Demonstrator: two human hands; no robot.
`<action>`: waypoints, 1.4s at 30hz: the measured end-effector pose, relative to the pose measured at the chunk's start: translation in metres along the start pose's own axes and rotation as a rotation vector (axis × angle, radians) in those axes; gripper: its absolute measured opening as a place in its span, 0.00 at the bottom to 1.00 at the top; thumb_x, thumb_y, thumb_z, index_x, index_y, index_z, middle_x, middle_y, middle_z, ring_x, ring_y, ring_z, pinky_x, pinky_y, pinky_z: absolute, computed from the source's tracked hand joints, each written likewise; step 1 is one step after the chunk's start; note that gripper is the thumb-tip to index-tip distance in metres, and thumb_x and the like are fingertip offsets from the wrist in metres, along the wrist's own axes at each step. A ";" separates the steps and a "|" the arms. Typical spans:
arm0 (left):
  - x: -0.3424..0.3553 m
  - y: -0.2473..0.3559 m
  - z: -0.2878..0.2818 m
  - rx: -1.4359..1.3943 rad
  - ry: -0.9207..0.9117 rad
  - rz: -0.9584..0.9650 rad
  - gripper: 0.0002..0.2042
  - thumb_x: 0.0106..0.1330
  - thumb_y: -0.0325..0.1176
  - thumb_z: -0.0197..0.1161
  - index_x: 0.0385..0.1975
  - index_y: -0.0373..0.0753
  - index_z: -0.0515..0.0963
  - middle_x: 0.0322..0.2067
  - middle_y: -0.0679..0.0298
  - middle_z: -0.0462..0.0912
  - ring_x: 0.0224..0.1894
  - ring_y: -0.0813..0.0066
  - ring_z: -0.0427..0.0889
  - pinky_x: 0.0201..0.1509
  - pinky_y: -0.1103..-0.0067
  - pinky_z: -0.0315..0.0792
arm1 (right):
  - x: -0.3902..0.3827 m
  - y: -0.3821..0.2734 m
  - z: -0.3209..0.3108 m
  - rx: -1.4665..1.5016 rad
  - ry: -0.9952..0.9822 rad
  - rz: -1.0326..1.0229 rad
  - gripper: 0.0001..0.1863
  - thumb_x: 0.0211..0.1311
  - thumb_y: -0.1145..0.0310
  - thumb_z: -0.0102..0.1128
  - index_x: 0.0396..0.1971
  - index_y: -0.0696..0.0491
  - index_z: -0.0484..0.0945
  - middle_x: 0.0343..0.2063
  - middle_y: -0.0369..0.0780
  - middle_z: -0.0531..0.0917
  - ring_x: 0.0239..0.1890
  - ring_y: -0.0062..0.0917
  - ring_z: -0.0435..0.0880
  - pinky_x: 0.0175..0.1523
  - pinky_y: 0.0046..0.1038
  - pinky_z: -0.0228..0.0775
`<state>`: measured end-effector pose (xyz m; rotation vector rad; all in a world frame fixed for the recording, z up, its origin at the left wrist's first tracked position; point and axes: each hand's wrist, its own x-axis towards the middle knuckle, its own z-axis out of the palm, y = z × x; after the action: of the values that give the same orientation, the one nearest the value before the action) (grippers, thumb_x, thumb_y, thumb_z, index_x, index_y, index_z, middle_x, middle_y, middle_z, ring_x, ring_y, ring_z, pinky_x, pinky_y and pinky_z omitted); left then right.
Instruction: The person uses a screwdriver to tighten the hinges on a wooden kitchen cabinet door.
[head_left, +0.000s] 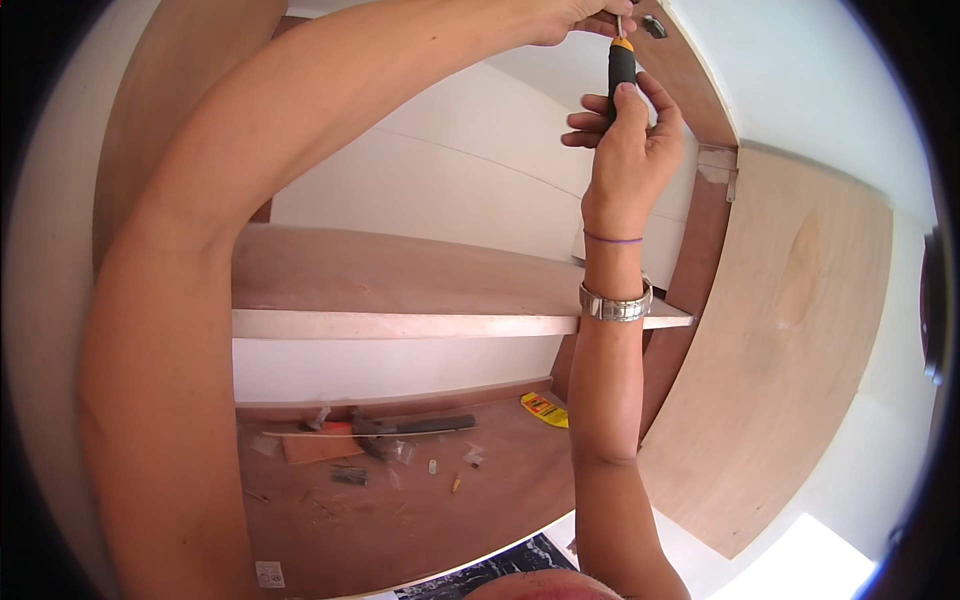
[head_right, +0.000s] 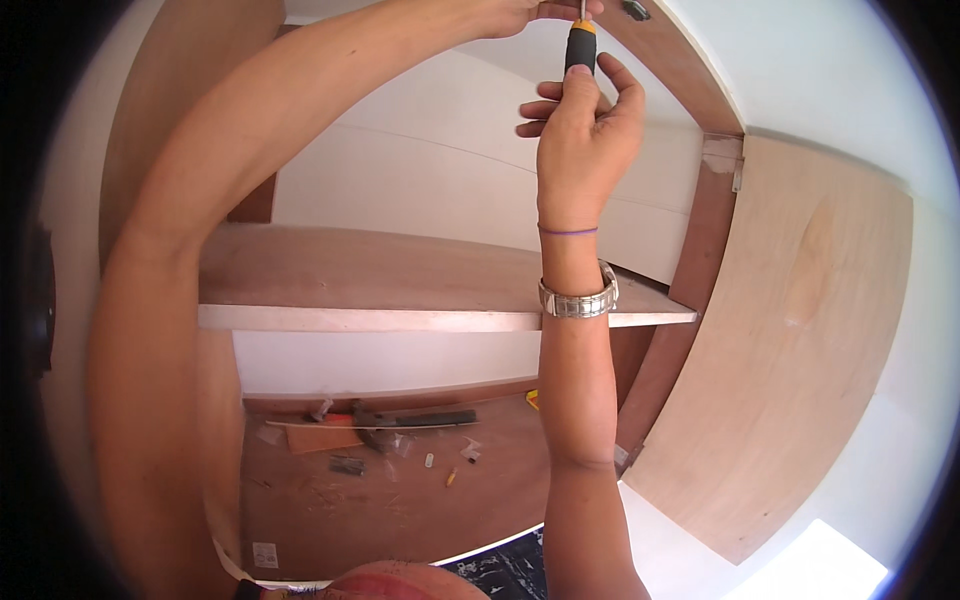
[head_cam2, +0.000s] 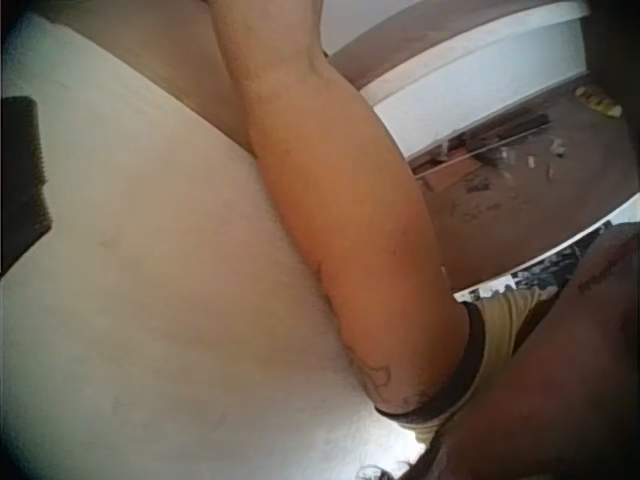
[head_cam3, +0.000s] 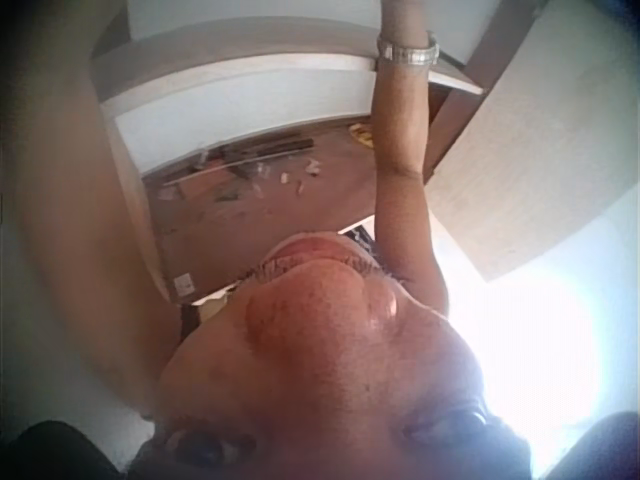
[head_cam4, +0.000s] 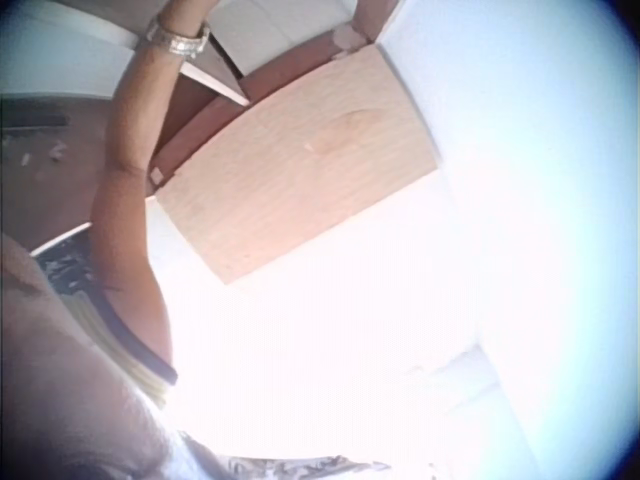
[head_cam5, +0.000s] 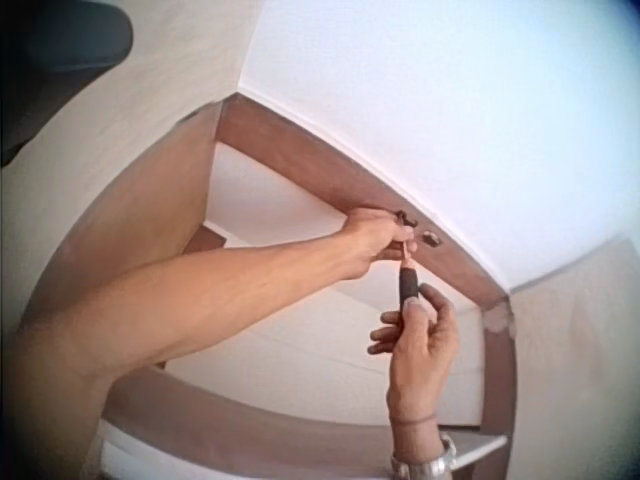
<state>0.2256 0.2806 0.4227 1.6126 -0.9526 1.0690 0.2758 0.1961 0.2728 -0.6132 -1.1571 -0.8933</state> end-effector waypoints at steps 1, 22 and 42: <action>-0.002 0.002 0.000 0.033 0.020 -0.004 0.06 0.72 0.22 0.60 0.43 0.27 0.79 0.36 0.54 0.85 0.37 0.68 0.87 0.42 0.74 0.86 | -0.001 -0.001 0.001 0.034 -0.045 0.038 0.21 0.74 0.69 0.53 0.59 0.67 0.66 0.29 0.45 0.85 0.24 0.23 0.83 0.23 0.26 0.78; -0.006 0.004 0.000 0.096 0.069 -0.009 0.08 0.71 0.23 0.63 0.45 0.27 0.79 0.38 0.54 0.85 0.36 0.70 0.86 0.38 0.76 0.85 | -0.007 0.014 -0.007 -0.603 0.014 -0.355 0.23 0.68 0.68 0.62 0.57 0.64 0.70 0.30 0.44 0.86 0.26 0.24 0.82 0.33 0.28 0.74; -0.007 0.001 -0.002 0.101 0.030 0.004 0.04 0.71 0.23 0.62 0.39 0.30 0.81 0.36 0.56 0.85 0.37 0.71 0.86 0.44 0.76 0.83 | -0.006 0.004 -0.009 -0.641 0.102 -0.388 0.29 0.61 0.66 0.68 0.57 0.64 0.70 0.23 0.39 0.81 0.23 0.24 0.80 0.32 0.29 0.73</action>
<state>0.2222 0.2827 0.4169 1.6723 -0.8941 1.1575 0.2826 0.1927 0.2648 -0.8582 -0.8999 -1.6386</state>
